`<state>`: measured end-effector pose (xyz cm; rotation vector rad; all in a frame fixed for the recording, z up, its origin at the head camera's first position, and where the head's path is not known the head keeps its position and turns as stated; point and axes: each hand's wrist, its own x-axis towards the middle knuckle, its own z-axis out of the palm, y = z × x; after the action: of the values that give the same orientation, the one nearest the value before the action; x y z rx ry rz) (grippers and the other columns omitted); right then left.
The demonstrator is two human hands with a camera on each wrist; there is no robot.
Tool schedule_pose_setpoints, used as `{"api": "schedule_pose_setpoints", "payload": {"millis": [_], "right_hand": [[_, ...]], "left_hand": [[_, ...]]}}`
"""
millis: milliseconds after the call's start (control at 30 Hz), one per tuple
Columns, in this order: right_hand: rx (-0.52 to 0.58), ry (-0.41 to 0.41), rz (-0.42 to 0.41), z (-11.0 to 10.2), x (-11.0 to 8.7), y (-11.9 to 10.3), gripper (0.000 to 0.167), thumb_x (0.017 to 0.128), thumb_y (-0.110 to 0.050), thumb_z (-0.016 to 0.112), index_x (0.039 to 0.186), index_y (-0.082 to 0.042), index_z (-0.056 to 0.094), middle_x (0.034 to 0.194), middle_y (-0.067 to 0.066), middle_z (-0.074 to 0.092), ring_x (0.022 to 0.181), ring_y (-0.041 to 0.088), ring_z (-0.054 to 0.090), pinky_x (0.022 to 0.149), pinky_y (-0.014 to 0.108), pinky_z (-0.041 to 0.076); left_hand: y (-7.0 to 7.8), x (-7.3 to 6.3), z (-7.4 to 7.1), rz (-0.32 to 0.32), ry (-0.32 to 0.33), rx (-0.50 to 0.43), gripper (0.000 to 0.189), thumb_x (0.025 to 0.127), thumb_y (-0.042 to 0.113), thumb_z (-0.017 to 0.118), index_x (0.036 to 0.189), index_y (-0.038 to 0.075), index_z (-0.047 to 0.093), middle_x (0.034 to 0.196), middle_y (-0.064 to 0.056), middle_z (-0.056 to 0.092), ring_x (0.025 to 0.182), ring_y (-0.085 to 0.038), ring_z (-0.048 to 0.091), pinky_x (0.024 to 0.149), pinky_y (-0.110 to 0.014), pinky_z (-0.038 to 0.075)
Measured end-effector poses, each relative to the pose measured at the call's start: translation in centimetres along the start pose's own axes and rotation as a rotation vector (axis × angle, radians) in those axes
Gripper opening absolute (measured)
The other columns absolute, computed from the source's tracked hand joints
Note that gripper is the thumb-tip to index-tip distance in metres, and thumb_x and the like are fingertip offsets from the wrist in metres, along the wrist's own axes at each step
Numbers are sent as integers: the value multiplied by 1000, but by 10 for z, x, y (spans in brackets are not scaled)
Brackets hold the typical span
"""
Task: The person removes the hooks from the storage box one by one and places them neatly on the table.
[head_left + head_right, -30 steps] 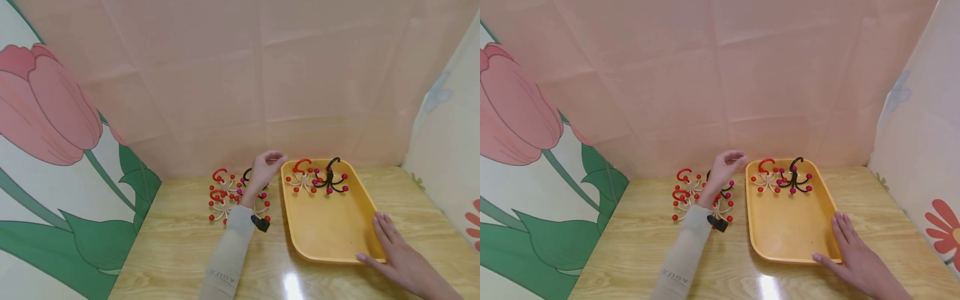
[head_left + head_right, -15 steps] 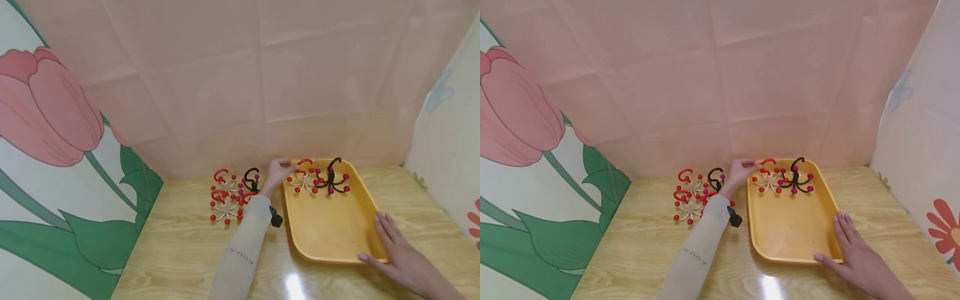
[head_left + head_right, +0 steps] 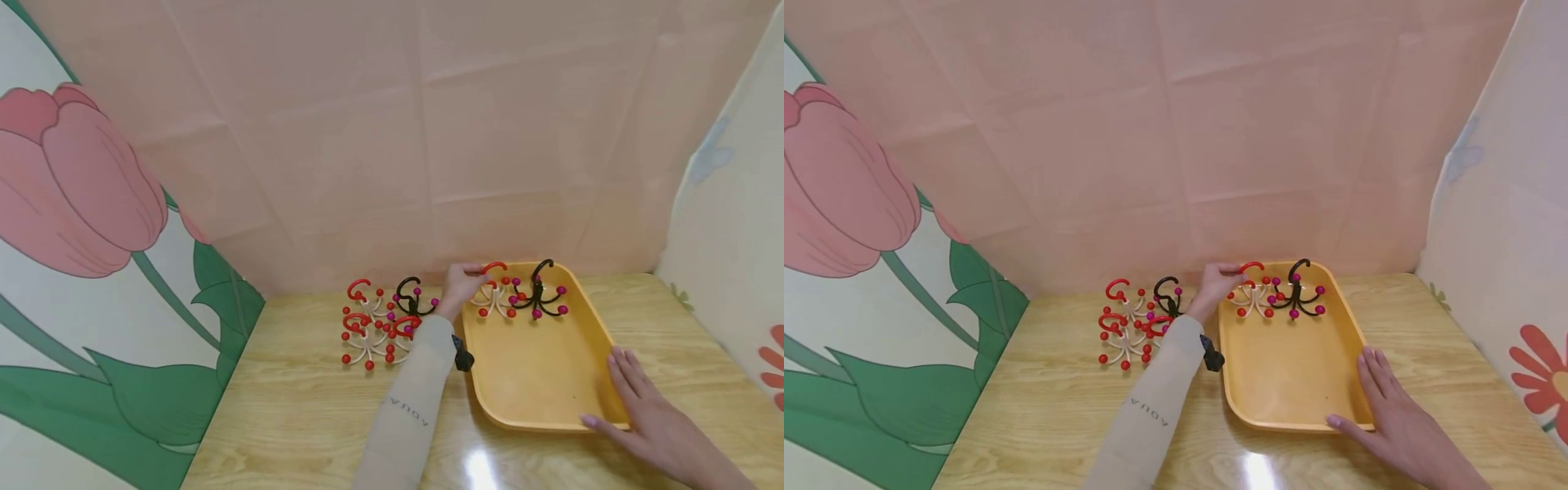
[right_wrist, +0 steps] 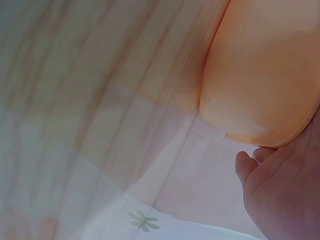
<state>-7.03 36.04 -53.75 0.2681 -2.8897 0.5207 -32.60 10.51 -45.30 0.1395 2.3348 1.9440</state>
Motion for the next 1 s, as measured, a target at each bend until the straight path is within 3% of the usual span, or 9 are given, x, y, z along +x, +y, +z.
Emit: {"api": "schedule_pose_setpoints", "payload": {"millis": [167,400,533,700,867,1000], "right_hand": [[-16,10,-16,0,2,1,112,94,-48,76,168,-1,6,178,9,-12,163,18,-22,107,12,-22],[-7,3,-6,0,2,0,111,95,-48,74,168,-2,4,178,7,-14,164,19,-21,109,17,-20],[3,-36,16,0,2,1,110,97,-50,72,168,-2,3,177,8,-16,163,21,-24,113,25,-20],[19,-55,27,0,2,2,109,98,-50,71,168,-2,2,177,8,-16,163,22,-24,116,30,-19],[18,-32,19,1,1,2,110,97,-49,72,168,-4,2,177,6,-16,163,20,-24,116,32,-19],[10,-2,-6,2,1,3,110,96,-47,74,168,-2,4,177,6,-15,163,20,-23,112,20,-21]], "left_hand": [[-3,1,3,1,27,-1,19,96,2,75,113,-4,78,110,-19,80,105,-32,77,85,-35,62],[-5,2,5,20,57,12,19,95,2,76,112,-4,79,107,-17,81,103,-32,78,72,-24,57],[-7,3,6,26,76,73,16,94,8,79,109,3,83,103,-12,82,91,-20,77,64,-20,51],[-10,5,7,48,81,140,14,94,13,80,107,8,85,101,-8,83,76,-4,65,58,-17,44],[-8,2,8,67,74,123,14,94,11,80,107,6,84,103,-10,83,82,-13,71,56,-18,42],[-5,0,9,43,65,114,14,94,12,79,107,8,85,102,-7,83,85,-13,73,58,-18,43]]}}
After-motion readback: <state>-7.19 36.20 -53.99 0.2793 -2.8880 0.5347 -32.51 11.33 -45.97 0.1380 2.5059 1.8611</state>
